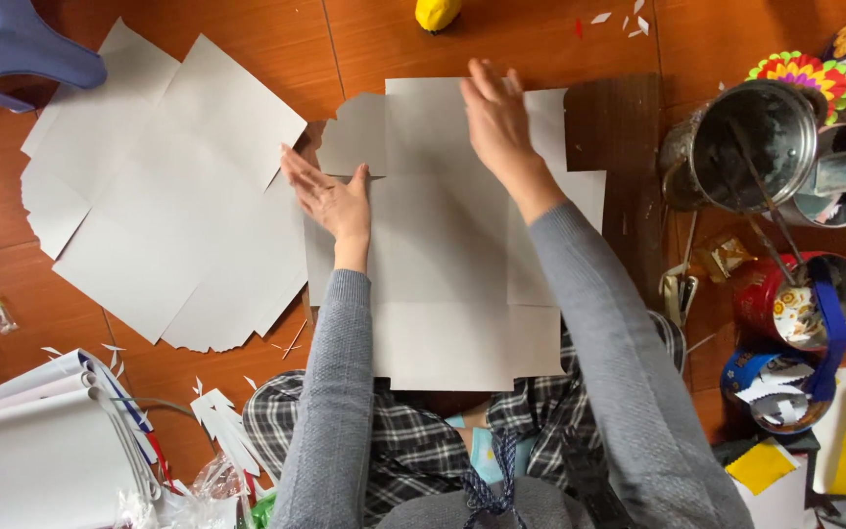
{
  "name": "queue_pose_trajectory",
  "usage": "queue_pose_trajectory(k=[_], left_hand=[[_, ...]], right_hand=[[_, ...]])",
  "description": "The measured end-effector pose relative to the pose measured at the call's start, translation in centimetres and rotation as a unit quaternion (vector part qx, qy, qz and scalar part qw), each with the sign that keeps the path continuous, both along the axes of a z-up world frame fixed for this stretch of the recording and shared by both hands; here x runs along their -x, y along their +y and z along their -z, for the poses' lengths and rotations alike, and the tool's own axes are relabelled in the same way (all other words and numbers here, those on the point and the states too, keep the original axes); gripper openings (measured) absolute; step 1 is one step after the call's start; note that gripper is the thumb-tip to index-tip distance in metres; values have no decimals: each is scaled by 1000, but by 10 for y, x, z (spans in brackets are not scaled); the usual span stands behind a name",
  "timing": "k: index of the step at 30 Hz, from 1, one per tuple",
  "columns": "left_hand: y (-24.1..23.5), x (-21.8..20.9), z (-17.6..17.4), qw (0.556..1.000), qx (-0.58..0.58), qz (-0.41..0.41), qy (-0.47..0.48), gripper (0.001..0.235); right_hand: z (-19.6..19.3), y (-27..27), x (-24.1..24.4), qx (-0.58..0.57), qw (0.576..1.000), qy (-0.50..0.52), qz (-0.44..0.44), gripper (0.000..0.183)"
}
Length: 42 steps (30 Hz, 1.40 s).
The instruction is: The person sits on the floor and assembles small red and gold decorative boxes by folding white paper sheets around pre-printed templates. They apply adhesive to the edges, fold the paper to form the box shape, and place the finished boxes aside.
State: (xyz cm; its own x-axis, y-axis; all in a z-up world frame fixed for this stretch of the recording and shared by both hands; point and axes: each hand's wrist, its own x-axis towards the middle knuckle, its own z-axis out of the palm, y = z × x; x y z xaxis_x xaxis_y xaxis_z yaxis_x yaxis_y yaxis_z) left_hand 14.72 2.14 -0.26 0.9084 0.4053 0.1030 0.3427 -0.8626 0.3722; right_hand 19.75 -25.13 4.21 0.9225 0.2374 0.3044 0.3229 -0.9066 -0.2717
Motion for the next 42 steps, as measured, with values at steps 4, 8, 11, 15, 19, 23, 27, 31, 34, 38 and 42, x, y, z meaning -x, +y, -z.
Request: queue_pose_trajectory(k=[4, 8, 11, 15, 19, 23, 27, 31, 34, 38, 42], left_hand=[[15, 7, 12, 998, 22, -53, 38, 142], [11, -2, -22, 991, -116, 68, 16, 118], [-16, -36, -54, 945, -4, 291, -151, 76], [-59, -95, -20, 890, -79, 445, -63, 58], [-68, -122, 10, 883, -93, 447, -106, 14], [-66, -110, 1, 870, -112, 443, -186, 22], [-60, -98, 0, 849, -120, 450, -252, 22], [-49, -76, -2, 841, -134, 478, -215, 30], [-43, -70, 40, 855, -110, 490, -126, 37], [-52, -61, 17, 859, -87, 489, -127, 39], [-56, 17, 25, 873, -124, 471, -19, 65]], right_hand=[[41, 13, -48, -2, 993, 115, -13, 31], [9, 20, -50, -93, 983, 160, 1, 11], [6, 19, -44, -83, 992, 87, -29, 10], [18, 18, -43, -121, 990, 40, -55, 15], [10, 16, -37, -117, 989, 22, -84, 22], [12, 9, -35, -114, 988, -4, -100, 18], [13, -10, -19, -81, 987, -83, -110, 15], [22, -20, 11, 4, 990, -117, -81, 26], [45, -19, 20, -13, 994, -79, -77, 46], [18, -2, 9, 33, 998, -26, -48, 18], [24, 0, -15, 60, 996, 42, -54, 17]])
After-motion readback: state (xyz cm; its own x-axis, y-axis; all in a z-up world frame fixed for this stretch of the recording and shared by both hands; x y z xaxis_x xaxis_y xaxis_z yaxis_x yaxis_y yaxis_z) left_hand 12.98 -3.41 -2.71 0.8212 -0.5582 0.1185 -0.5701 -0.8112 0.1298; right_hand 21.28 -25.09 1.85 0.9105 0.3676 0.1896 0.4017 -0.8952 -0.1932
